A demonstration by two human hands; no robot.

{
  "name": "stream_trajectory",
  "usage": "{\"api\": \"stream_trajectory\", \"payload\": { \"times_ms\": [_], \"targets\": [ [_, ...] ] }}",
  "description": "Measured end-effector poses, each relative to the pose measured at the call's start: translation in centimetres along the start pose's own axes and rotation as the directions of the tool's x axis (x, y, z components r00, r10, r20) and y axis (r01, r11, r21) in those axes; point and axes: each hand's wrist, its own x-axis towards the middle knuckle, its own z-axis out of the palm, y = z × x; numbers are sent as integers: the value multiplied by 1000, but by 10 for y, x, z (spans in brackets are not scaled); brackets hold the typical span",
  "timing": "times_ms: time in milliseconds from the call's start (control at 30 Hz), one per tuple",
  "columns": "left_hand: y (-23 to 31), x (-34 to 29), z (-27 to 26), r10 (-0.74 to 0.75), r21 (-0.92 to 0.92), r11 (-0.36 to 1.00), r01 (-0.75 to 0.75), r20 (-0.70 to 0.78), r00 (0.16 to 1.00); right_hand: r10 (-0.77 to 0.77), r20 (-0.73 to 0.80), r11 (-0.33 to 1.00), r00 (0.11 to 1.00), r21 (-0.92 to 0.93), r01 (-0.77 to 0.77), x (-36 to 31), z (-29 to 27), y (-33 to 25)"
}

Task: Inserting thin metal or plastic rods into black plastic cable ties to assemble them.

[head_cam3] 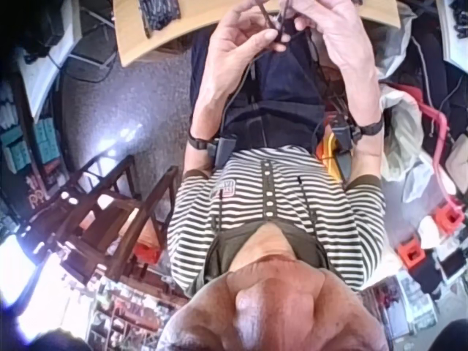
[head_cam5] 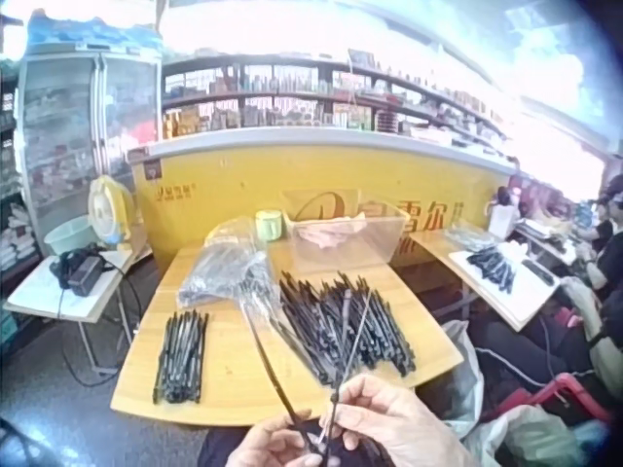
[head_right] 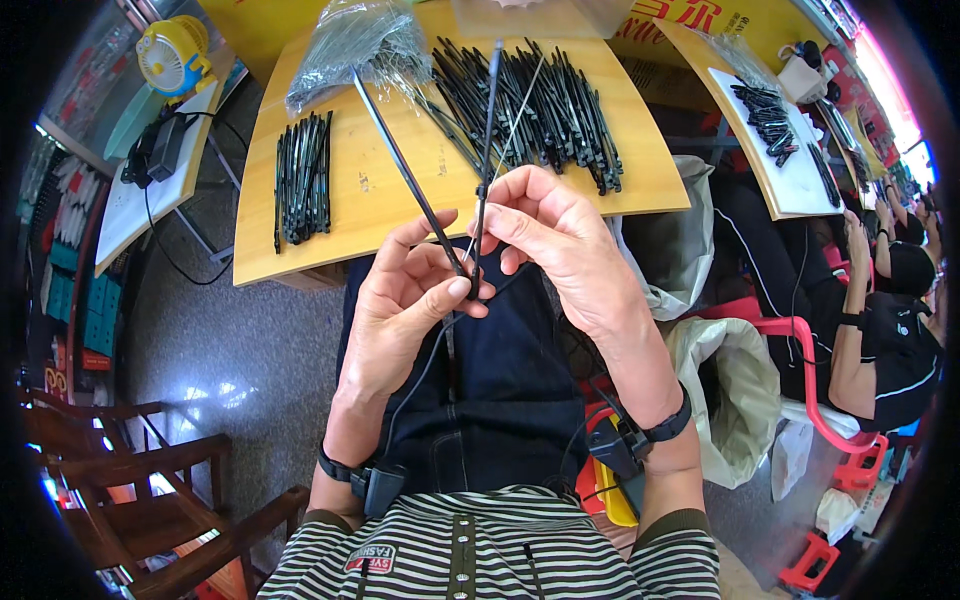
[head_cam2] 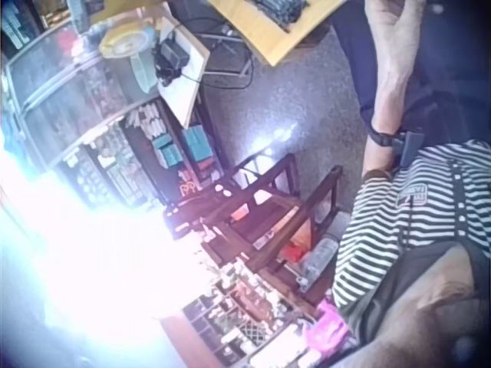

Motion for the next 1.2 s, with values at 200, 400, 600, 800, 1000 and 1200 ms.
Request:
{"api": "stream_trajectory", "payload": {
  "times_ms": [200, 400, 600, 800, 1000, 1200],
  "targets": [
    [3, 1, -2, -5, -43, 999, 5, -5, 1000, 105, 18, 994, 994, 12, -105, -2, 5, -2],
    [5, 0, -3, 3, -40, 999, -4, -28, 1000, 145, 21, 989, 989, 39, -145, 1, 6, -1],
    [6, -1, -3, 21, -36, 999, -22, -29, 999, 181, 20, 979, 983, 94, -182, 4, 3, 0],
    [3, 0, -5, 46, -17, 999, -47, -11, 999, 221, 79, 960, 972, 159, -231, 5, 4, 3],
    [1, -1, -8, 67, -7, 998, -67, -3, 998, 256, 82, 944, 963, 194, -267, 6, 6, 2],
    [-1, 0, -8, 87, -5, 996, -87, 3, 996, 297, 95, 904, 950, 293, -312, 6, 6, 4]
  ]
}}
